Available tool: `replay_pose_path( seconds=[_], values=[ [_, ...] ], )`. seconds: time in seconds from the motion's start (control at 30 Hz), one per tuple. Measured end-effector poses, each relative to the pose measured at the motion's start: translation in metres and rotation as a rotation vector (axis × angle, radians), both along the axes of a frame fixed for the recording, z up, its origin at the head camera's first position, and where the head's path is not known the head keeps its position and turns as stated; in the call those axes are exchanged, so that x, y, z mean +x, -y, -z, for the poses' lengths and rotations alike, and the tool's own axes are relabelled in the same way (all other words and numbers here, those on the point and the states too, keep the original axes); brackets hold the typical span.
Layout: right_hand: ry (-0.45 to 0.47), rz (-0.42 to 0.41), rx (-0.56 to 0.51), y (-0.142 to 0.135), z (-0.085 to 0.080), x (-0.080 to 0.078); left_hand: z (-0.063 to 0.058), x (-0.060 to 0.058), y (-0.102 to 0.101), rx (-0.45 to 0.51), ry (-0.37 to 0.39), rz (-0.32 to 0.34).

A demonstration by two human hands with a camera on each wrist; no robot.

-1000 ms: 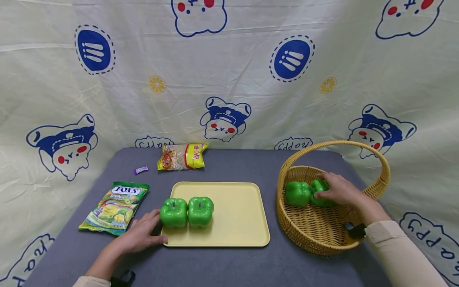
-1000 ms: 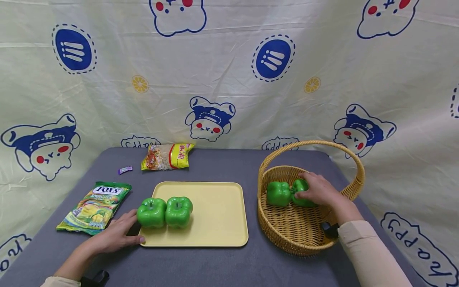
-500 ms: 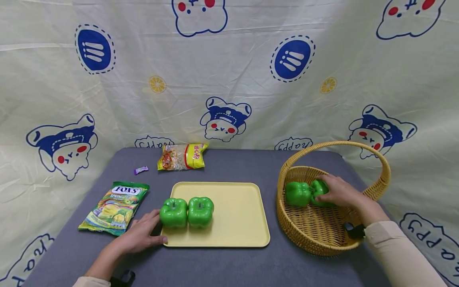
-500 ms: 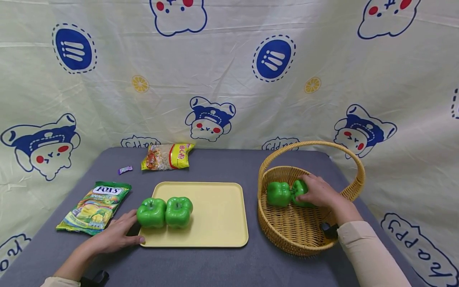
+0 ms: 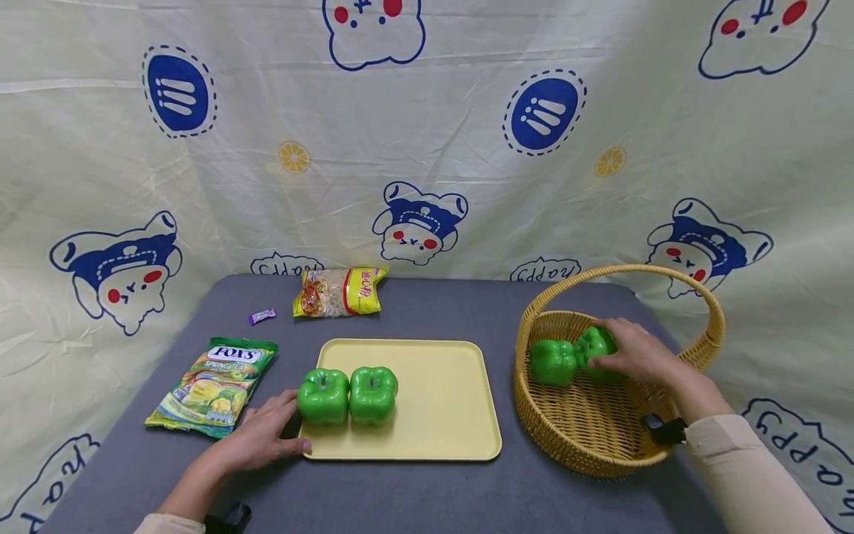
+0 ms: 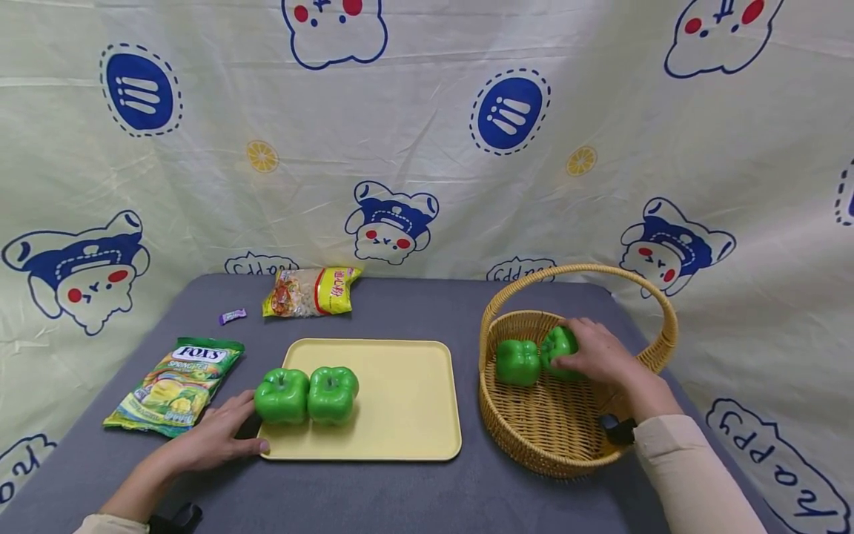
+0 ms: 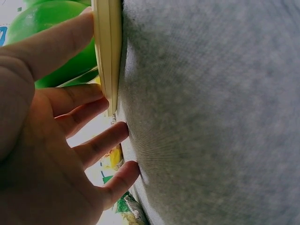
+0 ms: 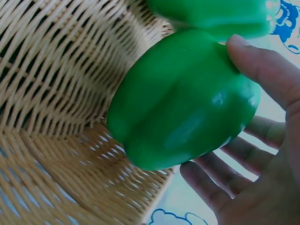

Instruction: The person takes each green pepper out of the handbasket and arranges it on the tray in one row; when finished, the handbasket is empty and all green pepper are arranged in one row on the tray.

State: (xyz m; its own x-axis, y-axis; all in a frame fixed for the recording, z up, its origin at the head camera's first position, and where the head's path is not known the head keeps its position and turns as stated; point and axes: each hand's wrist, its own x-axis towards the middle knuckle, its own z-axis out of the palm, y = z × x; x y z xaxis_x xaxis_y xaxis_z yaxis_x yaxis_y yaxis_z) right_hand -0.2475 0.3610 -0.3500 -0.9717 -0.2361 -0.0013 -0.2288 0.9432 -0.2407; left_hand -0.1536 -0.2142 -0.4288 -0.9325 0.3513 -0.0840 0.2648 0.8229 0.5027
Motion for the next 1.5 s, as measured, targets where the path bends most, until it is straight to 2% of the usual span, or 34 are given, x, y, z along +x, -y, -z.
replay_pose_path(
  seconds=[0.3,0.53,0.9,1.17,1.5],
  values=[
    [-0.035,0.014,-0.034,0.008,-0.023,0.014,-0.001,0.001,-0.001,-0.002,0.001,-0.001],
    [-0.072,0.012,-0.084,0.01,-0.035,0.027,0.0,0.001,-0.001,-0.004,-0.051,0.011],
    [-0.156,0.028,-0.119,0.021,-0.046,0.052,0.0,0.002,-0.001,-0.002,-0.028,0.0],
    [-0.246,-0.014,-0.181,0.031,-0.05,0.072,-0.001,0.001,-0.001,0.001,-0.008,-0.006],
    [-0.374,-0.09,-0.233,0.049,-0.046,0.092,-0.001,0.001,-0.001,0.002,0.003,-0.006]
  ],
)
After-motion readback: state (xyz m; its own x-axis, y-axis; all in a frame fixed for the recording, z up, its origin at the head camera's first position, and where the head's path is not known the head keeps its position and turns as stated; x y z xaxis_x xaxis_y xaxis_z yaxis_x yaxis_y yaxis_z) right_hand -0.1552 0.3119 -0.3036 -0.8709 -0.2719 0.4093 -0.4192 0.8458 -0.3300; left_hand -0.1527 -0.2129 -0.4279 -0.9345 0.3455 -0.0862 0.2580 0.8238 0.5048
